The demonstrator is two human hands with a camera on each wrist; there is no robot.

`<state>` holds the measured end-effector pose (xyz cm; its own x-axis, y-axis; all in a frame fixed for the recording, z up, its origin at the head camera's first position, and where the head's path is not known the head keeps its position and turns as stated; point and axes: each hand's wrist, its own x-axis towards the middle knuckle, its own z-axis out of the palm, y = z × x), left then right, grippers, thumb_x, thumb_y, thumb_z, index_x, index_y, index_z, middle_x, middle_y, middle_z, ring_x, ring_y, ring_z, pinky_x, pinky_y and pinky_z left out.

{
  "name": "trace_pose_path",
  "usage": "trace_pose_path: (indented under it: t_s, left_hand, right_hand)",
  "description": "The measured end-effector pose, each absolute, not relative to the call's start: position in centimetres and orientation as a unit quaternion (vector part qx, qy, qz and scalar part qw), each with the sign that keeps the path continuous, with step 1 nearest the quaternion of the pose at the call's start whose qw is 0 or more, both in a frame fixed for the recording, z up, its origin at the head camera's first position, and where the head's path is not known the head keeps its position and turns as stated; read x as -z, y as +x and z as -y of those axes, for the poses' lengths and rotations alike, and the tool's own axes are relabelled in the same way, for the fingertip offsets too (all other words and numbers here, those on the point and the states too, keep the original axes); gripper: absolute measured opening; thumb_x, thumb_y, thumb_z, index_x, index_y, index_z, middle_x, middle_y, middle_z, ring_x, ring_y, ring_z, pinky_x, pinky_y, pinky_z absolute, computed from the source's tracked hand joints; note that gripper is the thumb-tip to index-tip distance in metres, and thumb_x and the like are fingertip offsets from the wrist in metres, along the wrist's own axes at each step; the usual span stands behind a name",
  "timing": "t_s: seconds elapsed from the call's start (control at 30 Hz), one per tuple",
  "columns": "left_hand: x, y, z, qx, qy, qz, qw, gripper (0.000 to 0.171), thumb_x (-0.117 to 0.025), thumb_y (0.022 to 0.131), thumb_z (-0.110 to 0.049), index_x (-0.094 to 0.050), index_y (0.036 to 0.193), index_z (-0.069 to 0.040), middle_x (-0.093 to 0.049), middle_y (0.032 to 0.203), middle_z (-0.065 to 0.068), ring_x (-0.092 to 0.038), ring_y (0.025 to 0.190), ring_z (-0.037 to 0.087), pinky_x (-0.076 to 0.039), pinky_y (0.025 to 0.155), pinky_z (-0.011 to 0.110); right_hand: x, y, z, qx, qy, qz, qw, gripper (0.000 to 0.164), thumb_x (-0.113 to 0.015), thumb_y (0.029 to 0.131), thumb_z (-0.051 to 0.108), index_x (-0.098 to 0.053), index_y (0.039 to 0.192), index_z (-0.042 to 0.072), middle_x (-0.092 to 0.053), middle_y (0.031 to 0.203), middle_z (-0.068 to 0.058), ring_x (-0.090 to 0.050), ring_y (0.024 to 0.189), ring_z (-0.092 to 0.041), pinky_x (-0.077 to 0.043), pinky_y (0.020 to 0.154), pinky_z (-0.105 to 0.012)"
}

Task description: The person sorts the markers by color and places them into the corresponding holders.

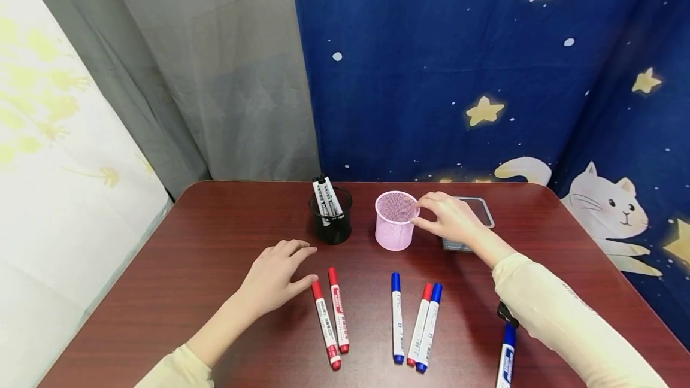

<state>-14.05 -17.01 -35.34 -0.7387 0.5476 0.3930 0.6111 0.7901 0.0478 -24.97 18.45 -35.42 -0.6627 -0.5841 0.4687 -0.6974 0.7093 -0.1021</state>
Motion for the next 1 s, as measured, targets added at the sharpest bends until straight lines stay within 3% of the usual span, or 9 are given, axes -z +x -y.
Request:
trace_pose_path:
  t_s: [0.5,0.73,1.0]
  left_hand:
    - [36.1,-13.7,17.6,0.079,-0.295,0.936,0.176,0.044,-0.066,0.074,-0.038,-0.061,0.109,-0.011,-0.055,0.104,0.003,-0.051,0.093,0.020,-0.041,0.074,0.039]
    - [36.6,-13.7,17.7,0.073,-0.298,0.938,0.160,0.045,-0.067,0.073,-0.038,-0.061,0.109,-0.011,-0.055,0.103,0.003,-0.051,0.092,0.020,-0.041,0.073,0.039]
    - [37.7,-13.6,17.4,0.058,-0.374,0.920,0.107,0.041,-0.070,0.071,-0.029,-0.061,0.107,-0.012,-0.053,0.107,0.004,-0.049,0.094,0.021,-0.040,0.076,0.041]
  right_hand:
    - [34.9,-24.7,-17.9,-0.114,0.297,0.937,0.143,0.056,-0.061,0.077,0.049,-0.060,0.110,0.005,-0.059,0.105,-0.011,-0.054,0.098,-0.025,-0.043,0.078,-0.043]
    - [34.9,-24.7,-17.8,-0.112,0.293,0.939,0.141,0.057,-0.061,0.076,0.049,-0.059,0.112,0.004,-0.059,0.106,-0.012,-0.052,0.100,-0.026,-0.043,0.079,-0.044]
    - [34.7,-24.7,-17.7,-0.108,0.299,0.938,0.139,0.056,-0.061,0.077,0.048,-0.059,0.110,0.004,-0.059,0.105,-0.011,-0.053,0.098,-0.025,-0.043,0.079,-0.043]
